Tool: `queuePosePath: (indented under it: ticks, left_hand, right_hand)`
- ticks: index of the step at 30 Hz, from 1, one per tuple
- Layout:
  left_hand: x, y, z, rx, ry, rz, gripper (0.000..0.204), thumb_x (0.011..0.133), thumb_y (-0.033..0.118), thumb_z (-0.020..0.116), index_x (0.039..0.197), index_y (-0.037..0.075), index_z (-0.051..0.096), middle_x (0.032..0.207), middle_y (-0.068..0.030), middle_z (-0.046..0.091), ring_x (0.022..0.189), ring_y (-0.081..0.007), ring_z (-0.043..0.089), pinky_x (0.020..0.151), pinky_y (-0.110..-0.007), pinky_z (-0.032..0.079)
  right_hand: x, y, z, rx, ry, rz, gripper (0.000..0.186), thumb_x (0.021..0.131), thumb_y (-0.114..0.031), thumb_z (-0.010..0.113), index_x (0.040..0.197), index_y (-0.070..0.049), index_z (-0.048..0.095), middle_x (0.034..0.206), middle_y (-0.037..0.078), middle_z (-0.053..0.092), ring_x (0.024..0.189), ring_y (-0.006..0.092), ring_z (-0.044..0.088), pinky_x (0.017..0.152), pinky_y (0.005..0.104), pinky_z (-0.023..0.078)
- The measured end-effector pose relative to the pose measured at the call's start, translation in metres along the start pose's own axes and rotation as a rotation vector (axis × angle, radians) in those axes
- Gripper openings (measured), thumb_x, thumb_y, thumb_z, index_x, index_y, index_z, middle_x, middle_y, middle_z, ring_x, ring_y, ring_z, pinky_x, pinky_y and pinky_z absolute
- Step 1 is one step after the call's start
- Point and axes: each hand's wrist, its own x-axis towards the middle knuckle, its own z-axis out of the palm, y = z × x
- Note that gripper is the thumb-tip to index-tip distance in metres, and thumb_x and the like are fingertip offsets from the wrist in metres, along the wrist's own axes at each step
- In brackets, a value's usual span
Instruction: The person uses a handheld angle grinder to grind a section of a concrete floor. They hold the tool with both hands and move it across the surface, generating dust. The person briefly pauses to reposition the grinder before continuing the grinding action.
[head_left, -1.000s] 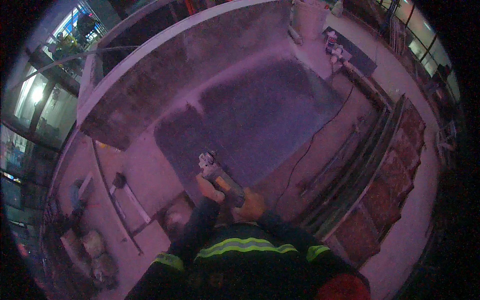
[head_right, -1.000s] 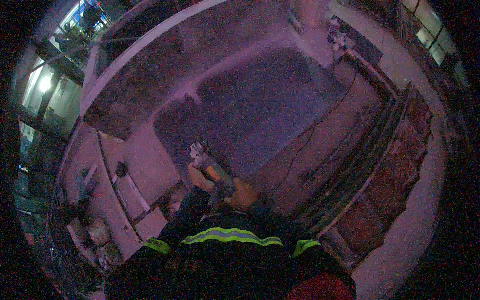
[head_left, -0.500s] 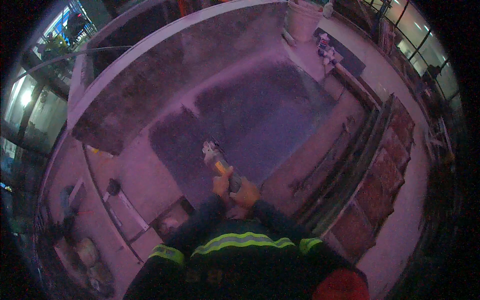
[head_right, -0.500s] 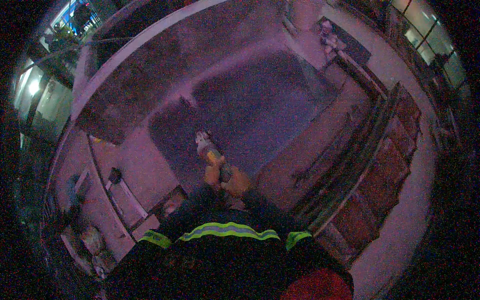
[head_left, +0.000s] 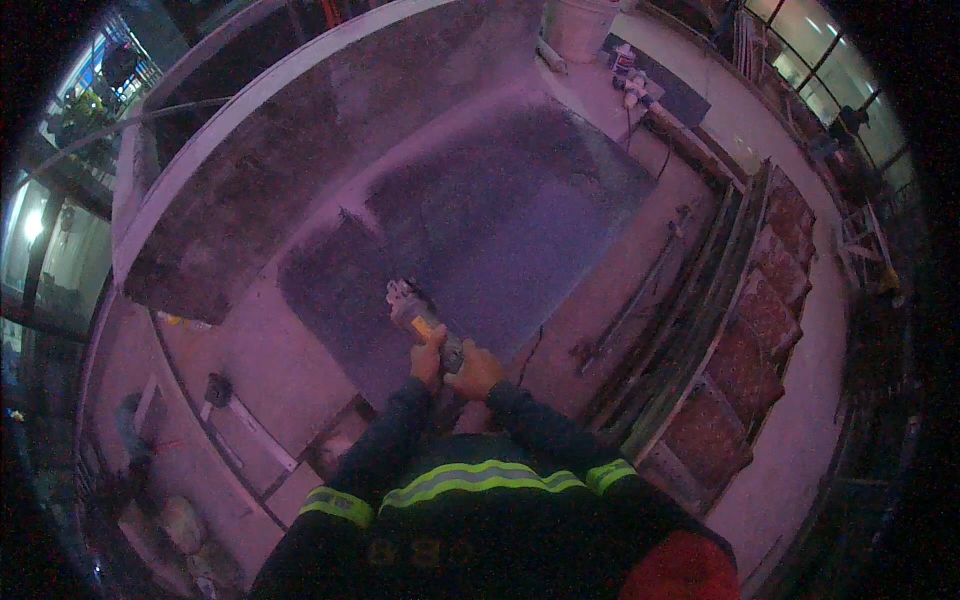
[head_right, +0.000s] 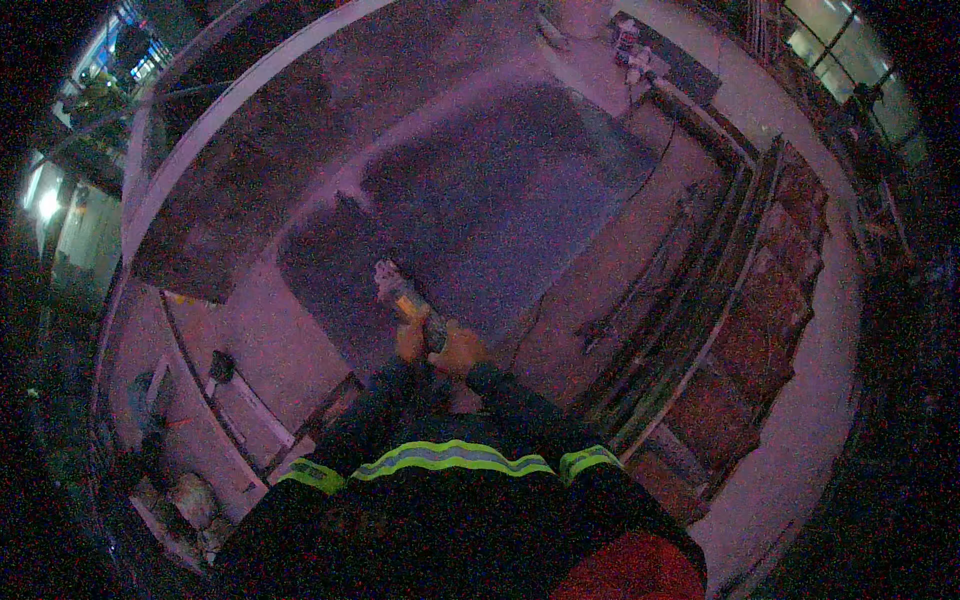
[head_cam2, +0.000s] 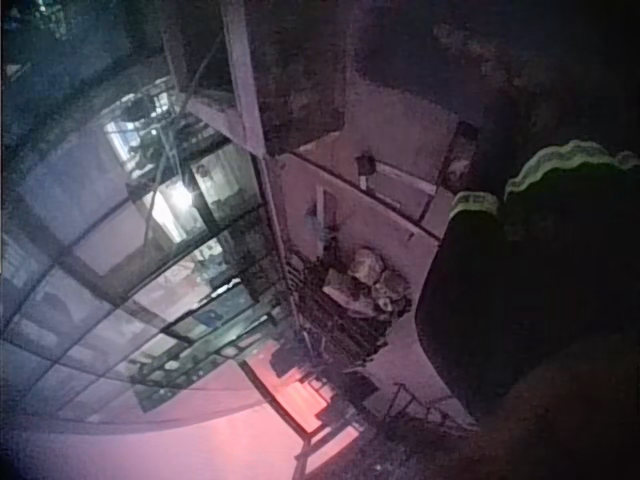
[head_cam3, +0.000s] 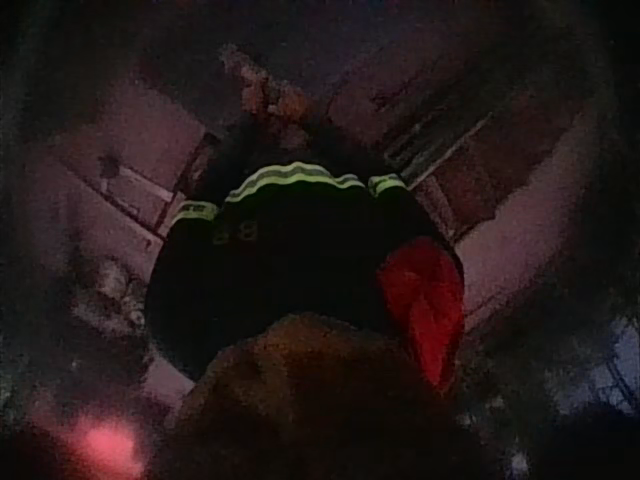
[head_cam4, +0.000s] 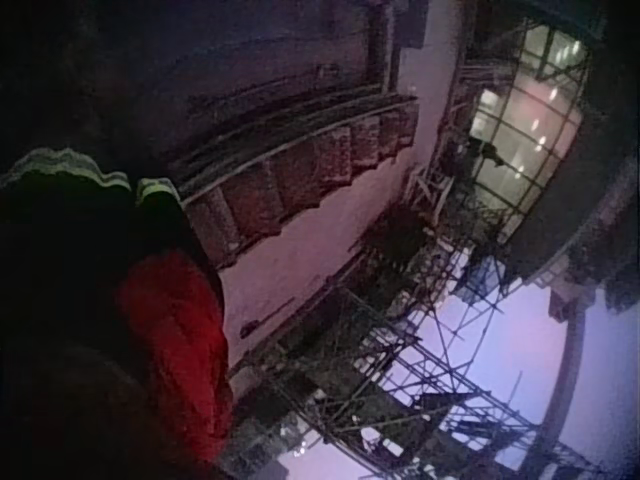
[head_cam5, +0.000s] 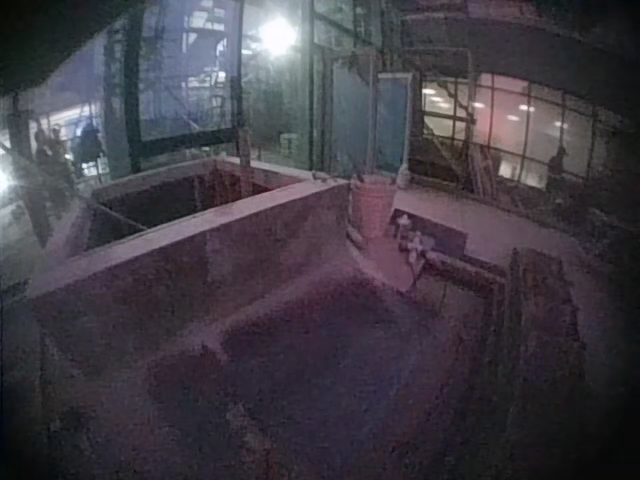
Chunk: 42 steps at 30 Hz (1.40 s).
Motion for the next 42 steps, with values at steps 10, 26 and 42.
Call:
queuePosePath:
  ticks: [10, 26, 42]
  left_hand:
    - [-0.021, 0.018, 0.007, 0.128, 0.059, -0.135, 0.037, 0.082, 0.032, 0.070, 0.097, 0.000, 0.060, 0.084, -0.0045, 0.062, 0.073, -0.0162, 0.061, 0.066, -0.033, 0.050]
    - [0.004, 0.007, -0.002, 0.098, 0.006, -0.206, 0.041, 0.082, 0.038, 0.068, 0.097, 0.000, 0.060, 0.083, -0.0045, 0.062, 0.071, -0.0152, 0.060, 0.064, -0.032, 0.048]
    - [0.051, 0.020, -0.016, 0.026, 0.029, -0.226, 0.060, 0.077, 0.045, 0.071, 0.112, -0.002, 0.056, 0.094, -0.0081, 0.062, 0.082, -0.0212, 0.061, 0.073, -0.036, 0.049]
  right_hand:
    - [-0.002, 0.007, 0.001, 0.049, -0.034, -0.030, 0.056, 0.063, -0.032, 0.070, 0.102, 0.004, 0.051, 0.086, 0.027, 0.063, 0.083, 0.0435, 0.062, 0.073, 0.0509, 0.049]
    - [0.008, 0.002, 0.002, 0.023, -0.077, 0.042, 0.064, 0.064, -0.036, 0.072, 0.110, 0.004, 0.050, 0.098, 0.028, 0.062, 0.093, 0.0442, 0.061, 0.079, 0.0502, 0.049]
    - [0.049, -0.024, 0.005, 0.021, -0.112, 0.126, 0.068, 0.063, -0.039, 0.074, 0.111, 0.005, 0.053, 0.105, 0.027, 0.061, 0.100, 0.0415, 0.060, 0.086, 0.0462, 0.048]
